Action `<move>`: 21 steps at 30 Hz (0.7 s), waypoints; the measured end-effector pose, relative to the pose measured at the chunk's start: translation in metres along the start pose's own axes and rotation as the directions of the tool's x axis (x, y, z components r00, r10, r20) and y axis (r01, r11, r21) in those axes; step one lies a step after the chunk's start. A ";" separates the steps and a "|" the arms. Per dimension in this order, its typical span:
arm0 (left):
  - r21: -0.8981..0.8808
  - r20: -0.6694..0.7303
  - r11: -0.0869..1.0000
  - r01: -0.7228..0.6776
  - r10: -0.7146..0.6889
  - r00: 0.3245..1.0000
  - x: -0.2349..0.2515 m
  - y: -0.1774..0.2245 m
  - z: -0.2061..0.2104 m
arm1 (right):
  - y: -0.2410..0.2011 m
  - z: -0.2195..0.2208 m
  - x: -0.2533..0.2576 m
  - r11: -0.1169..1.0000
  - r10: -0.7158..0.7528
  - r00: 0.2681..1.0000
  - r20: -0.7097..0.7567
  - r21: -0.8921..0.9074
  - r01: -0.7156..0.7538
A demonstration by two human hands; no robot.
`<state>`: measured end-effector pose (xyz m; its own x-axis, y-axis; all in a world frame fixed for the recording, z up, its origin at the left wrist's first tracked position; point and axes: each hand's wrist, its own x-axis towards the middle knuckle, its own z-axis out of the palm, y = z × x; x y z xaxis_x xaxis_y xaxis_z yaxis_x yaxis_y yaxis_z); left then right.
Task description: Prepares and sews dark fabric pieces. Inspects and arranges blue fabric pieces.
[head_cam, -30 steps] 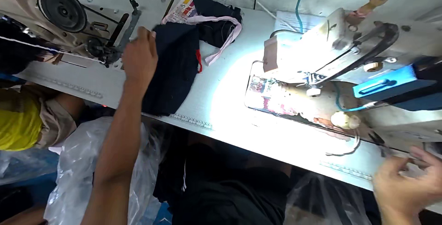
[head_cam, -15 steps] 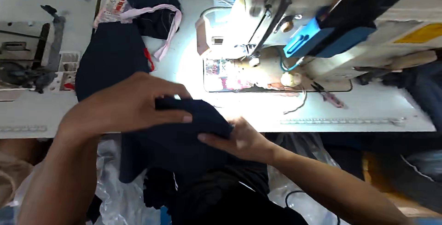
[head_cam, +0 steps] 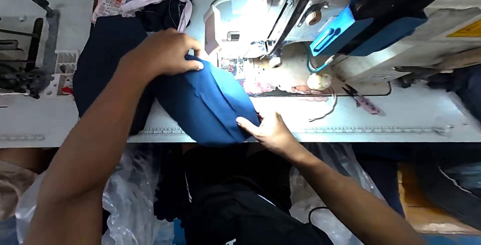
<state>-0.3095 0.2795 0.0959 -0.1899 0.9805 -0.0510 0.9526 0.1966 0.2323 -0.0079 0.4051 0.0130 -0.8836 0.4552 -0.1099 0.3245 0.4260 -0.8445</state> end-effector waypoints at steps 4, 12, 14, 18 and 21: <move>0.196 -0.351 0.959 0.206 -0.127 0.927 0.014 0.036 0.048 | 0.002 0.008 0.000 0.970 -0.039 0.998 -0.047 -0.241 0.027; -0.066 -0.269 0.979 0.195 -0.205 0.941 0.001 0.044 0.134 | 0.017 0.009 -0.005 0.696 -0.338 0.941 0.006 -0.672 0.254; -0.080 -0.233 0.984 0.160 -0.175 0.957 0.007 0.039 0.131 | 0.028 0.012 0.000 0.699 -0.400 0.916 0.030 -0.636 0.326; -0.071 -0.200 0.988 0.133 -0.145 0.969 0.019 0.035 0.125 | 0.037 0.019 0.001 0.721 -0.422 0.906 -0.028 -0.616 0.317; -0.079 -0.199 0.988 0.130 -0.143 0.969 0.026 0.034 0.124 | 0.038 0.021 0.000 0.721 -0.403 0.914 -0.044 -0.631 0.288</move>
<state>-0.2522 0.3108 -0.0184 -0.3677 0.9233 0.1107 0.8982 0.3218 0.2995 -0.0031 0.4051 -0.0297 -0.9236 0.2786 0.2633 0.1925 0.9311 -0.3099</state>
